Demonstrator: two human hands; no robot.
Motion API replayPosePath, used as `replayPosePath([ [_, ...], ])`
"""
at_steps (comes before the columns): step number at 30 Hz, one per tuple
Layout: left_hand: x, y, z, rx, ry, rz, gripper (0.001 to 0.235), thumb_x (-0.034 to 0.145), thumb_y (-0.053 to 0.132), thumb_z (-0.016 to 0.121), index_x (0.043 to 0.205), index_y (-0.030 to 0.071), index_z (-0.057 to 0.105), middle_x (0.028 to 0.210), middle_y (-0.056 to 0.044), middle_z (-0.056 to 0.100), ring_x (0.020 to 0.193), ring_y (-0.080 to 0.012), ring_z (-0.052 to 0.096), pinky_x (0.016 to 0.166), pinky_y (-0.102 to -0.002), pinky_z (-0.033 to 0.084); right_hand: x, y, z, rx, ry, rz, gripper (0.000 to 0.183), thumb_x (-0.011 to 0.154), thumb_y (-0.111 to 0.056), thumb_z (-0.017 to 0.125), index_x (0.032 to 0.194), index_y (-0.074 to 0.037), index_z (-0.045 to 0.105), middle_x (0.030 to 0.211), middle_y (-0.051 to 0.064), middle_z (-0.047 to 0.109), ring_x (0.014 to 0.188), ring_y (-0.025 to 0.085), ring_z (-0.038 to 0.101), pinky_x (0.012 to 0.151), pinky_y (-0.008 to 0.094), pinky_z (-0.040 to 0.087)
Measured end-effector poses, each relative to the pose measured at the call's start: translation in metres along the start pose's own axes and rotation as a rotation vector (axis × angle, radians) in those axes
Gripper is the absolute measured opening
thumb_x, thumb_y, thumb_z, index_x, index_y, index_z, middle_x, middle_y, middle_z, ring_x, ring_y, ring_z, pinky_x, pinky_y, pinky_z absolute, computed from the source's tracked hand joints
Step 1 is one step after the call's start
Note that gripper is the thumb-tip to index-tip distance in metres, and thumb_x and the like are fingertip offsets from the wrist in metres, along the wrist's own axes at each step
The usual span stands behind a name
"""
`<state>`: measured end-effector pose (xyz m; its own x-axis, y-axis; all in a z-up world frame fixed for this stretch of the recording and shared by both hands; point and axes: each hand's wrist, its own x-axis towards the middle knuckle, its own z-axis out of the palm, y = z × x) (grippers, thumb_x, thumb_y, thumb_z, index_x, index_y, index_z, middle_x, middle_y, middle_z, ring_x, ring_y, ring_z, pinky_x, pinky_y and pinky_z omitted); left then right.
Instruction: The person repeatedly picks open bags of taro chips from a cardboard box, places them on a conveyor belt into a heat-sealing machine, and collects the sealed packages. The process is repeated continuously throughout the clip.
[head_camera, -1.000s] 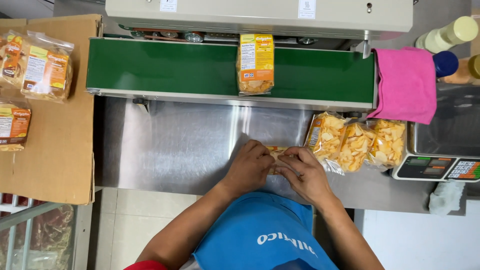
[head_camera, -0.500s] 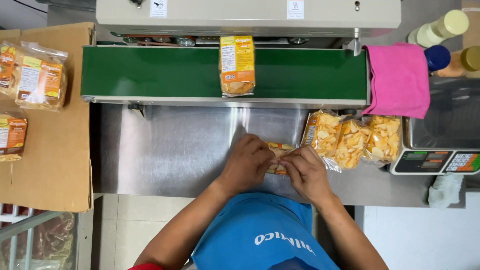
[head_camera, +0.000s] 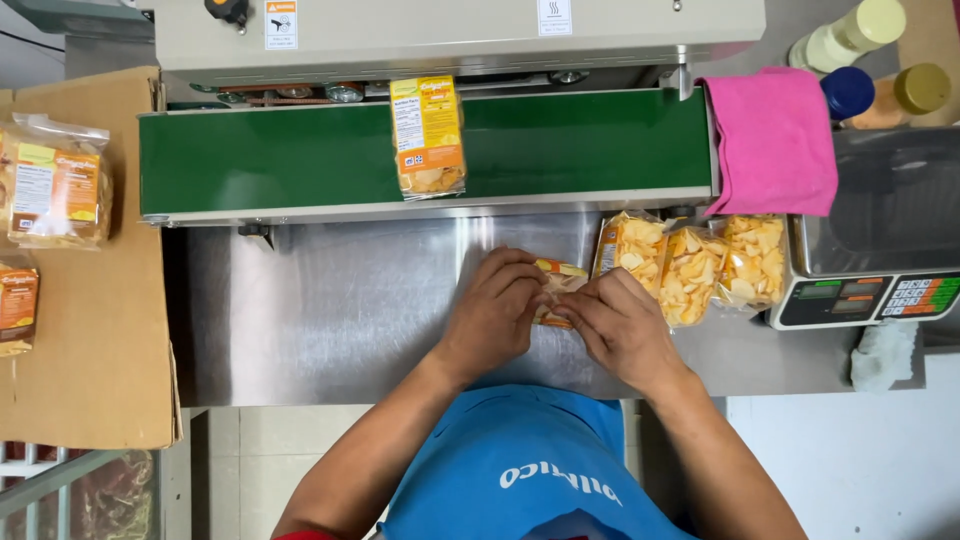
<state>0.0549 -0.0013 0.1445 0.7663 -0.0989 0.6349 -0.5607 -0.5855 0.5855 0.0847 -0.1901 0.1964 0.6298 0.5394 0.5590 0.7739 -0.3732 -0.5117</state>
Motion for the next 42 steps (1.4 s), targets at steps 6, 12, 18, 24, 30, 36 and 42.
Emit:
replayPosePath([
  [6,0.021,0.021,-0.021,-0.264,-0.019,-0.175,0.012,0.091,0.010,0.077,0.085,0.002,0.070,0.091,-0.010,0.073,0.103,-0.0413,0.069,0.092,-0.050,0.058,-0.006,0.017,-0.008,0.314,0.056,0.241,0.006,0.089,-0.008,0.081,0.095,-0.006,0.081,0.083,0.009,0.066,0.072,0.024,0.065,0.066,0.034,0.054],
  [12,0.029,0.013,-0.031,-0.401,0.020,-0.325,0.010,0.088,0.010,0.082,0.084,0.004,0.074,0.091,-0.007,0.076,0.105,-0.0363,0.070,0.093,-0.046,0.057,0.012,0.011,-0.011,0.370,0.030,0.319,0.008,0.090,-0.007,0.082,0.098,-0.006,0.081,0.088,0.009,0.068,0.076,0.021,0.067,0.070,0.035,0.055],
  [18,0.035,0.020,-0.033,-0.355,0.036,-0.285,0.009,0.090,0.005,0.079,0.085,0.000,0.073,0.091,-0.010,0.076,0.100,-0.0354,0.073,0.102,-0.052,0.053,0.015,0.010,-0.012,0.451,0.066,0.332,0.017,0.088,-0.009,0.084,0.104,-0.004,0.081,0.096,0.011,0.068,0.082,0.019,0.066,0.076,0.035,0.055],
  [24,0.030,0.016,-0.027,-0.237,0.105,-0.276,0.012,0.092,0.009,0.078,0.085,0.002,0.071,0.090,-0.007,0.074,0.095,-0.0318,0.075,0.100,-0.051,0.055,0.008,0.007,-0.004,0.508,0.131,0.321,0.019,0.084,-0.005,0.085,0.102,0.000,0.081,0.100,0.016,0.068,0.087,0.022,0.066,0.081,0.036,0.055],
  [30,0.035,0.018,-0.026,-0.221,0.135,-0.174,0.014,0.084,0.016,0.087,0.085,0.007,0.075,0.091,-0.005,0.076,0.095,-0.0326,0.074,0.099,-0.050,0.056,0.022,-0.004,-0.004,0.429,0.211,0.282,0.007,0.093,0.001,0.075,0.100,0.002,0.077,0.108,0.021,0.073,0.119,0.041,0.066,0.104,0.051,0.052],
  [36,0.026,-0.046,-0.078,0.369,0.347,-0.203,0.070,0.084,0.027,0.094,0.136,0.000,0.055,0.143,-0.027,0.048,0.131,-0.0530,0.045,0.114,-0.064,0.034,-0.004,0.019,-0.009,0.439,0.291,0.367,0.005,0.097,0.007,0.068,0.095,0.009,0.072,0.101,0.025,0.074,0.119,0.047,0.068,0.105,0.056,0.052],
  [42,0.011,-0.100,-0.084,0.287,0.397,-0.645,0.126,0.071,0.017,0.108,0.163,0.008,0.022,0.158,-0.032,0.024,0.145,-0.0580,0.034,0.121,-0.067,0.029,-0.034,0.029,-0.001,0.456,0.293,0.502,0.005,0.098,0.007,0.068,0.096,0.010,0.071,0.101,0.025,0.073,0.118,0.044,0.068,0.106,0.055,0.052],
])
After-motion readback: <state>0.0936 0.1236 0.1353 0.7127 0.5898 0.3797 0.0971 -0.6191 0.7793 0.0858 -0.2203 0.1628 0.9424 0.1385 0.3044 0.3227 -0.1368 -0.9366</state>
